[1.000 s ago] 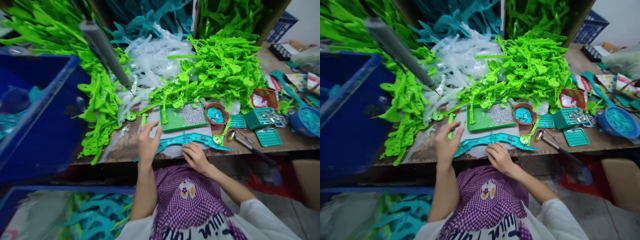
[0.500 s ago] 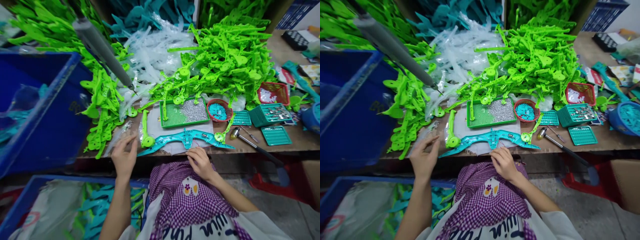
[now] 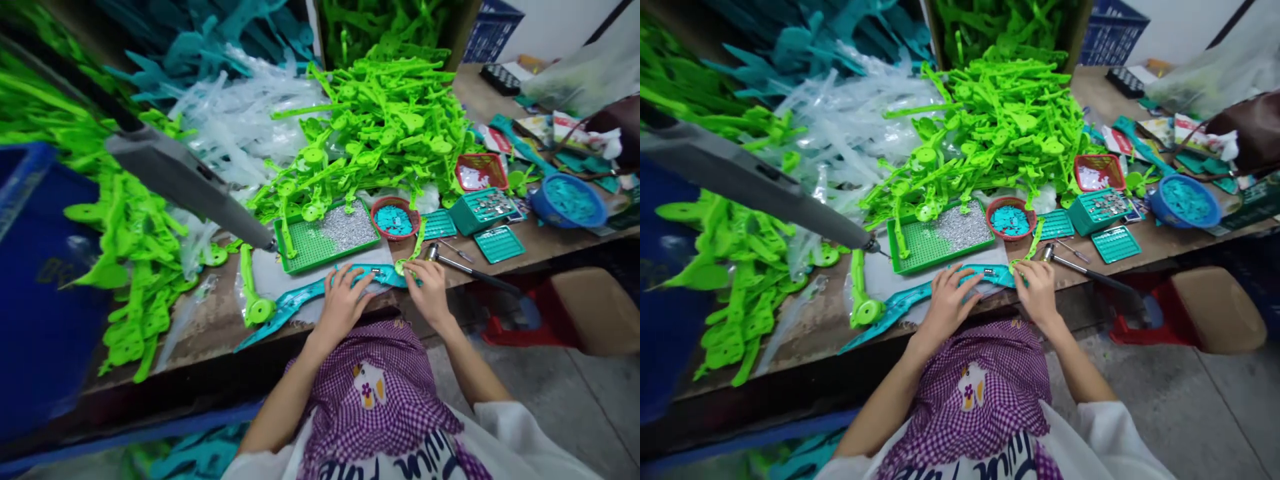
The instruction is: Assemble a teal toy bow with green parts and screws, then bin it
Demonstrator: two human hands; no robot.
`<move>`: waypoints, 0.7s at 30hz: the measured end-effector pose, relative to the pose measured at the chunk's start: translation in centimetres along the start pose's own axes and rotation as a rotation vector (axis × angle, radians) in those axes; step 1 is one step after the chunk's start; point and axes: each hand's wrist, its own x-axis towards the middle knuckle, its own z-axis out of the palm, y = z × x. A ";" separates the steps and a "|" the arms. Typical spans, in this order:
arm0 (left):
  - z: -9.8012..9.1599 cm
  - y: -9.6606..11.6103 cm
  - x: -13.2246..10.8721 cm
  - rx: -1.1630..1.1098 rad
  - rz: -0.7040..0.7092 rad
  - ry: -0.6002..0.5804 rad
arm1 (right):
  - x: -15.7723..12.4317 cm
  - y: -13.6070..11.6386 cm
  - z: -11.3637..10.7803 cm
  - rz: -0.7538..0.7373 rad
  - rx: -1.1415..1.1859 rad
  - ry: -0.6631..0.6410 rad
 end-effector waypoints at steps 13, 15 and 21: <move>1.7 -0.7 0.0 0.081 0.072 -0.051 | 2.1 8.9 -2.1 0.111 -0.360 -0.018; 1.7 -1.3 -0.2 0.075 0.046 -0.030 | 1.4 10.7 -3.2 0.114 -0.438 -0.042; 2.2 -1.9 -0.3 0.034 0.029 0.016 | -0.3 13.5 -5.1 0.011 -0.487 -0.189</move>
